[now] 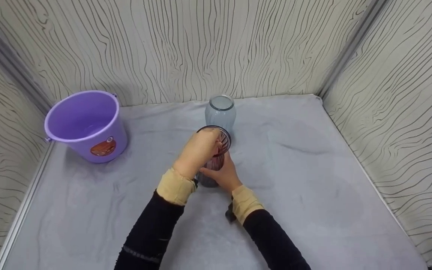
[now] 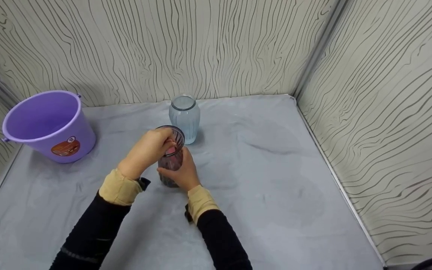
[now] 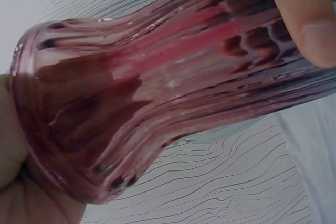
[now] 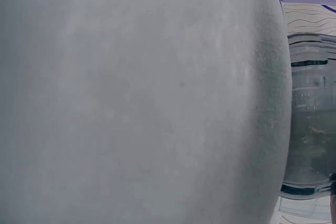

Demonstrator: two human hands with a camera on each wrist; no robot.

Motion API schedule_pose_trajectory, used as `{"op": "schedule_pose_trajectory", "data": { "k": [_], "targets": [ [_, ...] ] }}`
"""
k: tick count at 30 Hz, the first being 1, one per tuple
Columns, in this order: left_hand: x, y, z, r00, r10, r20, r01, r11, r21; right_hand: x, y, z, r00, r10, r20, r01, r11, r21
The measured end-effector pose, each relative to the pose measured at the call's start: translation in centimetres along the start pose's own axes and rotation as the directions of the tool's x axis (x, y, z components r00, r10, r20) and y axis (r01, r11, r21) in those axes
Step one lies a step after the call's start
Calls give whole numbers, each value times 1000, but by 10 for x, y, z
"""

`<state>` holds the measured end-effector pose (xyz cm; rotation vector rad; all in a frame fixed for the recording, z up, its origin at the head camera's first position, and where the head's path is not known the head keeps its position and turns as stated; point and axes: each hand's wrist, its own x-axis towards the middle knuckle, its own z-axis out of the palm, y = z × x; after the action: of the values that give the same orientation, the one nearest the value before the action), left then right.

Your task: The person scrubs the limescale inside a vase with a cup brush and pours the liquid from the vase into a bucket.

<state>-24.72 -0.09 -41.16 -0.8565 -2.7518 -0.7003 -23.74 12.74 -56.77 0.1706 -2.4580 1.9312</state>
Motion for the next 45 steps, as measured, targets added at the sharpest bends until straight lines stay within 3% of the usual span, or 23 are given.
{"op": "schedule_pose_trajectory", "data": {
  "k": [7,14,20,25,33,40,45],
  "targets": [
    [-2,5,1,998,34,-45,-30,996,80,2,1,-1,1000,-18,8,18,1000,-3],
    [-3,6,2,996,76,-47,-69,988,137,2,3,-2,997,-83,-1,83,997,-8],
    [-2,5,0,999,46,8,-47,994,103,2,2,0,998,-67,10,67,997,31],
    [0,4,-1,999,28,26,-31,991,131,1,1,1,999,-52,11,51,997,49],
    [1,6,3,999,-39,-18,42,990,138,1,3,-1,998,-49,29,48,997,58],
    [0,6,4,996,-81,-47,85,993,78,1,5,0,996,-84,27,81,993,80],
    [1,6,5,992,-111,-60,115,991,65,1,3,0,998,-54,17,53,997,58]
  ]
}}
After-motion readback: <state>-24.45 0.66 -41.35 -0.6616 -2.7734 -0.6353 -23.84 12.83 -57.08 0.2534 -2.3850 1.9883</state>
